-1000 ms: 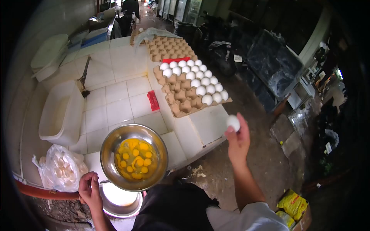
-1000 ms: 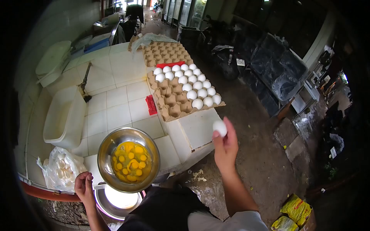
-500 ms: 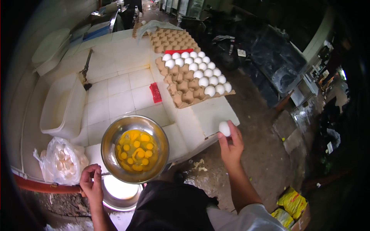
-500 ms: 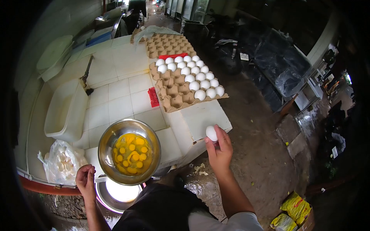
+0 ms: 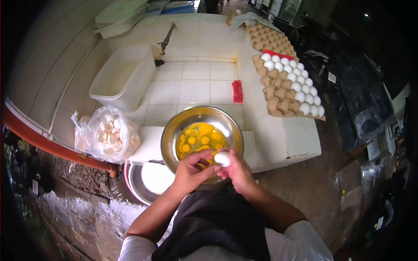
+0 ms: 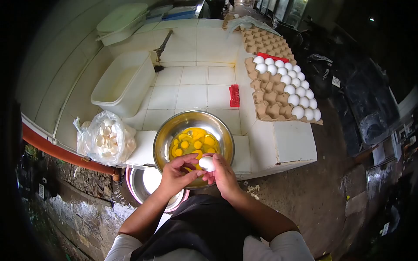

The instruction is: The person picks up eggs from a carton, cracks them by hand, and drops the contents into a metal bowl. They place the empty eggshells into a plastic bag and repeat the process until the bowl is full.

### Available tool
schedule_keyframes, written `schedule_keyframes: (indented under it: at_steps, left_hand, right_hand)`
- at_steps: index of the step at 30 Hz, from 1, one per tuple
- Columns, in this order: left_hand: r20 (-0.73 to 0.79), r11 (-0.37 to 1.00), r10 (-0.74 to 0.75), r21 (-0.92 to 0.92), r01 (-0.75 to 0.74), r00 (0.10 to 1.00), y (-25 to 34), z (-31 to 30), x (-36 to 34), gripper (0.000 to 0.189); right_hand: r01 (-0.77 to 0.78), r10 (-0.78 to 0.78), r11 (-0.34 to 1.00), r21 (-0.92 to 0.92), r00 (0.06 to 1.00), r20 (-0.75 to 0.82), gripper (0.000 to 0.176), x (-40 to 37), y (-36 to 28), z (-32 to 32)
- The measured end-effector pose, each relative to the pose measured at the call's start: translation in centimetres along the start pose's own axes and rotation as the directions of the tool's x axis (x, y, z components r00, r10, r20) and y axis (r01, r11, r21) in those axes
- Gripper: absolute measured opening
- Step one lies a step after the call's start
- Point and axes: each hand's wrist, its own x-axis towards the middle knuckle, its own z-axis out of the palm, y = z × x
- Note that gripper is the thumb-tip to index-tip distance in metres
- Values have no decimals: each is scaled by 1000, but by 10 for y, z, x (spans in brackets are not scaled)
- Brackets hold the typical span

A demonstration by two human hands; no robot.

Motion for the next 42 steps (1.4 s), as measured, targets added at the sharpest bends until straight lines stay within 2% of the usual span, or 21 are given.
schedule_keyframes:
  at_steps: [1,3,4,6,7,12,17,19,25,27,29,30,31,33,35,37,38,40,41,42]
  left_hand:
    - [-10,1000,-3,0,3,1000,1,0,3,43]
    - [40,995,4,95,-8,999,3,0,7,36]
    - [31,995,-3,95,0,1000,6,-1,7,36]
    - [24,933,30,359,-36,999,13,-4,6,33]
    - [17,933,26,358,-30,1000,15,-3,7,33]
    - [19,794,119,599,-107,993,15,-1,13,36]
    - [-16,783,133,614,-96,991,7,-4,26,34]
    - [-26,783,115,617,-74,993,8,-6,30,33]
    - [-60,869,2,495,28,998,-1,-19,38,31]
    - [-67,893,-35,446,61,997,-3,-24,40,31]
    - [-86,866,-5,499,47,996,0,-30,41,30]
    - [-105,834,27,550,35,994,2,-33,41,28]
    - [-104,834,25,550,36,994,-5,-37,40,28]
    - [-225,977,-82,176,123,971,-17,-47,38,30]
    - [-200,982,-97,140,127,975,-13,-53,32,30]
    - [-83,928,-370,-85,363,925,-7,-54,24,31]
    - [-40,901,-422,-129,414,906,-6,-50,19,32]
    - [2,875,-462,-160,456,887,-4,-36,13,31]
    - [48,846,-499,-189,499,865,-4,-31,10,31]
    - [75,853,-495,-147,501,866,-4,-29,7,33]
  right_hand:
    - [-8,8,1000,-2,1000,7,47,3,3,1]
    - [85,-82,982,-167,996,24,45,8,11,2]
    - [80,-79,984,-160,997,8,45,8,13,4]
    - [102,-102,974,-202,995,13,44,10,19,2]
    - [134,-134,961,-244,991,15,43,12,21,0]
    - [124,-117,952,-281,992,42,41,26,29,-4]
    - [118,-108,954,-275,993,50,40,39,20,-1]
    - [72,-48,955,-289,995,89,37,43,13,-3]
    - [8,33,912,-409,995,93,38,47,-5,-5]
    - [39,18,882,-470,993,116,38,51,-5,-9]
    - [69,5,847,-527,990,139,39,51,-10,-12]
    - [224,-140,657,-720,975,175,38,46,-20,-11]
    - [338,-264,399,-852,932,246,38,43,-27,-11]
    - [318,-252,433,-844,941,225,36,40,-34,-15]
    - [300,-241,464,-834,948,207,34,40,-34,-20]
    - [132,-55,806,-577,987,150,38,40,-27,-25]
    - [133,-54,805,-578,987,152,38,37,-23,-22]
    - [265,-142,875,-405,941,308,45,31,-15,-13]
    - [266,-140,875,-405,939,313,45,29,-13,-9]
    - [374,-205,794,-480,907,367,48,28,-12,-5]
